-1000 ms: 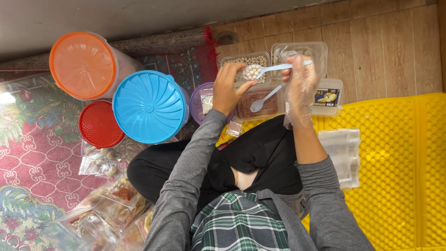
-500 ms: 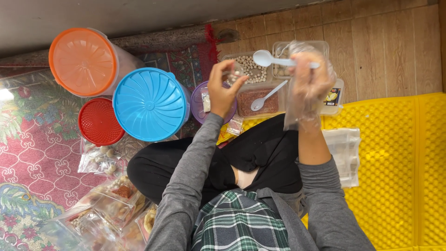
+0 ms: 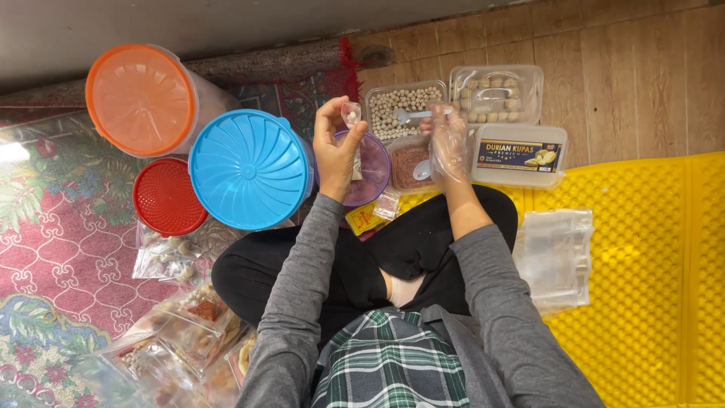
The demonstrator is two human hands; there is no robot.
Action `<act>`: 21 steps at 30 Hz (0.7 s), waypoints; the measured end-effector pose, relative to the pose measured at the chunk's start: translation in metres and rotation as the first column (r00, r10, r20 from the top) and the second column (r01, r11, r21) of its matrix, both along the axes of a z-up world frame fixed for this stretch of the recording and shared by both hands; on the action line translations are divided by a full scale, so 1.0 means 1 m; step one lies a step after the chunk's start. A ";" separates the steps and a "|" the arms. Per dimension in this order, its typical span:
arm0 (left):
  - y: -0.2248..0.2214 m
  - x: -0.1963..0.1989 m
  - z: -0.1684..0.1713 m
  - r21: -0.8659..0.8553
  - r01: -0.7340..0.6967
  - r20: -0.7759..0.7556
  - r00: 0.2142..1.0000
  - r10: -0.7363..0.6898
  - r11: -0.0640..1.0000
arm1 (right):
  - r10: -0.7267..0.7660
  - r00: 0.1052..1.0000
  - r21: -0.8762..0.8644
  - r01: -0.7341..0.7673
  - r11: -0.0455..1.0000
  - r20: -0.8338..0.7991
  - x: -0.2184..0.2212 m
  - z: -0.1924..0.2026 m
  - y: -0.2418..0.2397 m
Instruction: The person portions food items into small plastic bags, using a spoon to transfer small white pieces from a container and then sealing the bags by hand.
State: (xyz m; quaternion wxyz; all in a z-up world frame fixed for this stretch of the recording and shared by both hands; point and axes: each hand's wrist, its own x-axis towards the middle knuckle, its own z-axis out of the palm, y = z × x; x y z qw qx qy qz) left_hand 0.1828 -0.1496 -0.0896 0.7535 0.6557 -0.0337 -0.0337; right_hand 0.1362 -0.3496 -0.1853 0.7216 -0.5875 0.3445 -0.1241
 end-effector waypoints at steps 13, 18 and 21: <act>-0.006 -0.008 0.006 0.130 0.069 -0.003 0.998 -0.070 0.989 | -0.085 0.996 0.059 0.085 0.995 0.003 -0.030 0.013 -0.035; -0.011 -0.008 0.000 0.328 0.112 0.147 0.975 -0.168 0.938 | -0.183 0.980 -0.045 0.187 0.981 0.073 -0.037 0.068 -0.045; -0.019 -0.012 0.001 0.367 0.125 0.165 0.967 -0.196 0.922 | -0.143 0.988 -0.082 0.148 0.986 0.061 -0.040 0.085 -0.064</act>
